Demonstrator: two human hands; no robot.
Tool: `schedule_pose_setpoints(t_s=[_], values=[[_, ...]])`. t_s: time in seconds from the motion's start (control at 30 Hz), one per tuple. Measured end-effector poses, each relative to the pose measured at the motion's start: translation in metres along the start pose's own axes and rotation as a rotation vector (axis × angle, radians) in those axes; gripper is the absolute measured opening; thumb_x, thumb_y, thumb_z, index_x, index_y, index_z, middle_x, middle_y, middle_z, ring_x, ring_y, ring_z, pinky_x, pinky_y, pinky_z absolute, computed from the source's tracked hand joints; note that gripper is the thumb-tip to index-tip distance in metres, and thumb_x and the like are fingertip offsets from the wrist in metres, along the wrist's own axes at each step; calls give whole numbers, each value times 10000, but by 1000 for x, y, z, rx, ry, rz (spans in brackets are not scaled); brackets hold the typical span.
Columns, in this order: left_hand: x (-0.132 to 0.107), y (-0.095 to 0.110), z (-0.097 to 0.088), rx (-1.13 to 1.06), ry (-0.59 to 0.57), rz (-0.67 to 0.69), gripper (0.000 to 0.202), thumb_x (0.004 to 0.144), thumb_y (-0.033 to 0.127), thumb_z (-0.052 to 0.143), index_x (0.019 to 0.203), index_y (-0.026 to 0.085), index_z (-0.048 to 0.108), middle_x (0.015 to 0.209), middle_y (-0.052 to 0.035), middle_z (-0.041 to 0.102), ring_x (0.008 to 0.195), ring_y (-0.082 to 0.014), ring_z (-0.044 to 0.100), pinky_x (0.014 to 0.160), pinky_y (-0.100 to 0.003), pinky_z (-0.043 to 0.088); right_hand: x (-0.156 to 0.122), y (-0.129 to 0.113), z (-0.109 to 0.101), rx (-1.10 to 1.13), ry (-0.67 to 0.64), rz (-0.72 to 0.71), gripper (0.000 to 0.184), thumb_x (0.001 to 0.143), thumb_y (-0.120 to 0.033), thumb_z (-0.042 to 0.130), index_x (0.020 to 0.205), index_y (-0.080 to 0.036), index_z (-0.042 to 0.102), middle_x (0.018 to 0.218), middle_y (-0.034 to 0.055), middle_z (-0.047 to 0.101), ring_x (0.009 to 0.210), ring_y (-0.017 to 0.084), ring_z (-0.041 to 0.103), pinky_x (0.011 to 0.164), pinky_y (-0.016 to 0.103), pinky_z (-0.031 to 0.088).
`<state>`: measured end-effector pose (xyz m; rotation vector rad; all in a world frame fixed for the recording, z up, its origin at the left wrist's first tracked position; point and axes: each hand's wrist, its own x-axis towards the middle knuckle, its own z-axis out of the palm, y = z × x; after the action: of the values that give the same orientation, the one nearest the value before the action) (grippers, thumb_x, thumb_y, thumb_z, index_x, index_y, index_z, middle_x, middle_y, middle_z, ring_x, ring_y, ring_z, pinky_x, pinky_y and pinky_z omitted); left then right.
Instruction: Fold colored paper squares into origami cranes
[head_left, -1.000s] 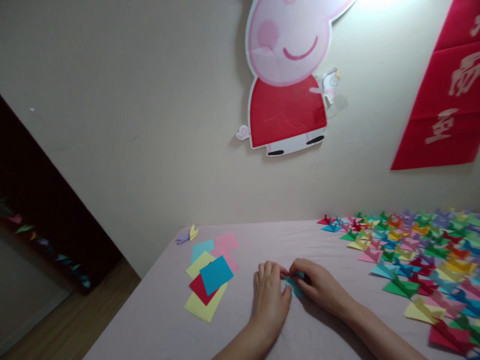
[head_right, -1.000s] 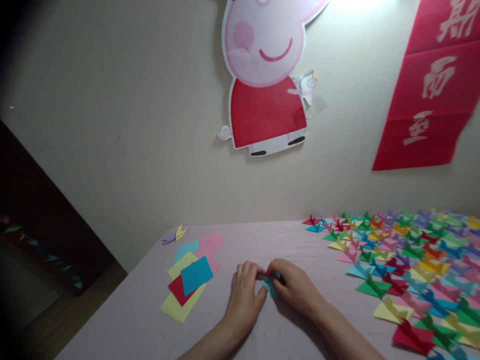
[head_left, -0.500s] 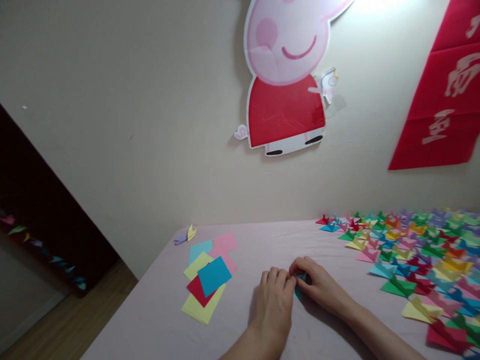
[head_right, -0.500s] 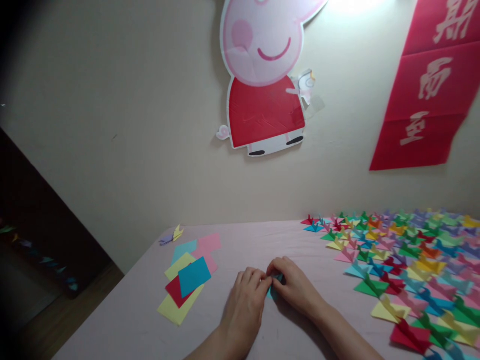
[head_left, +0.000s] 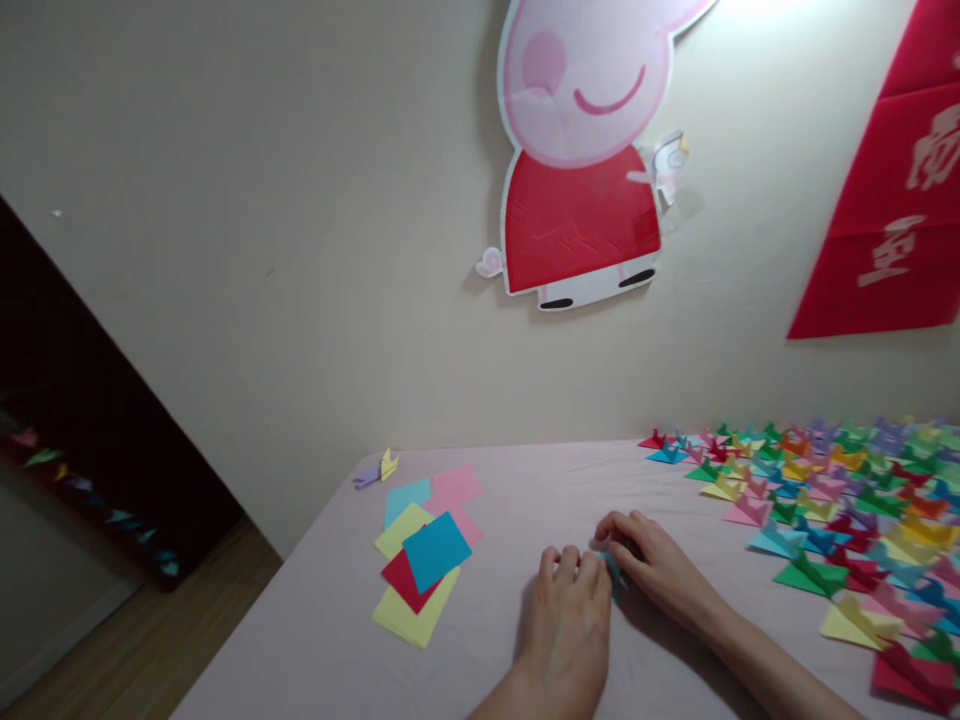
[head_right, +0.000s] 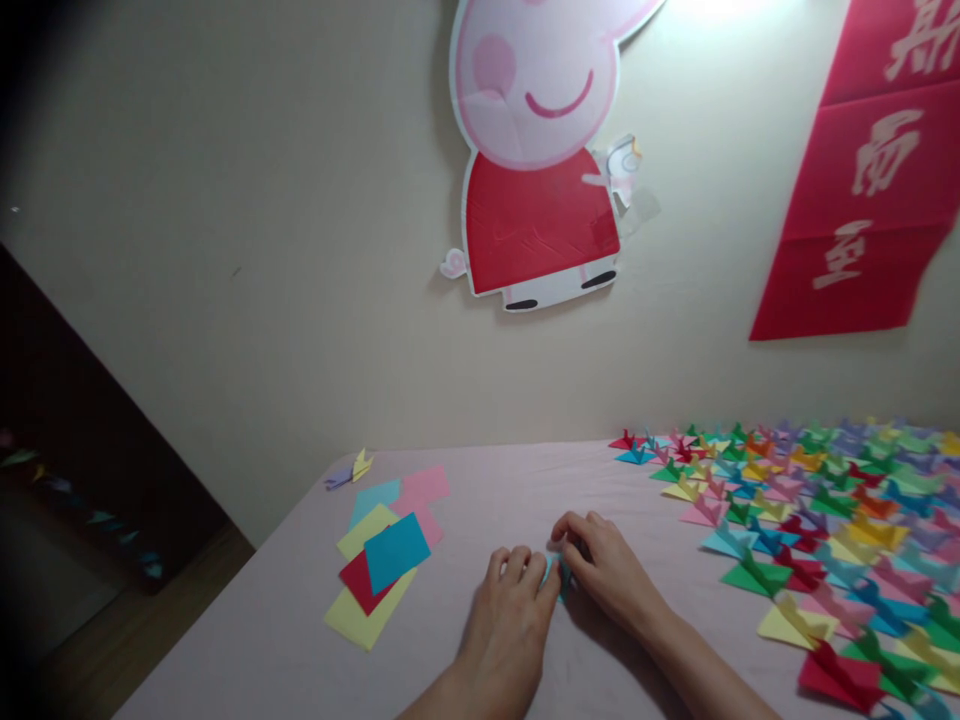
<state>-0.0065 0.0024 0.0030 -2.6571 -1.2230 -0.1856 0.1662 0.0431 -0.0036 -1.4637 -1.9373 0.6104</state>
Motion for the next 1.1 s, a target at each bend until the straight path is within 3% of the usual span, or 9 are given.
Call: schedule_pose_setpoints(t_s=[0.13, 0.43, 0.63, 0.97, 1.1], values=[[-1, 1, 8, 28, 50, 10, 360, 960, 179, 468, 1297, 111, 576, 1182, -99, 611, 1110, -266, 505, 988, -432, 416, 0, 1, -1, 7, 21, 9, 296, 863, -421, 413, 843, -232, 639, 813, 53, 652, 836, 257, 597, 798, 392, 437], [-3, 2, 12, 54, 111, -7, 368, 967, 172, 454, 1315, 119, 564, 1190, -86, 619, 1156, -262, 504, 1023, -434, 412, 0, 4, -2, 50, 47, 7, 280, 864, -430, 439, 869, -236, 641, 829, 49, 677, 840, 255, 612, 816, 388, 442], [-2, 3, 8, 46, 68, -1, 374, 966, 179, 455, 1317, 102, 560, 1193, -98, 615, 1167, -261, 495, 1039, -430, 405, 0, 6, -3, 51, 80, 4, 277, 879, -406, 416, 867, -244, 641, 869, 53, 696, 876, 254, 625, 840, 390, 451], [-2, 4, 8, 12, 37, -7, 391, 959, 172, 469, 1338, 106, 538, 1201, -102, 606, 1187, -266, 481, 1035, -451, 414, -1, 0, -4, 173, 93, 27, 266, 855, -472, 501, 932, -240, 607, 659, -21, 607, 673, 204, 592, 682, 314, 466], [-2, 4, 8, 8, 29, -8, 394, 948, 165, 475, 1331, 93, 542, 1190, -109, 611, 1195, -268, 479, 1043, -457, 413, -1, 6, -2, 14, 133, 18, 248, 886, -441, 475, 910, -242, 622, 679, 6, 651, 695, 222, 602, 708, 343, 450]])
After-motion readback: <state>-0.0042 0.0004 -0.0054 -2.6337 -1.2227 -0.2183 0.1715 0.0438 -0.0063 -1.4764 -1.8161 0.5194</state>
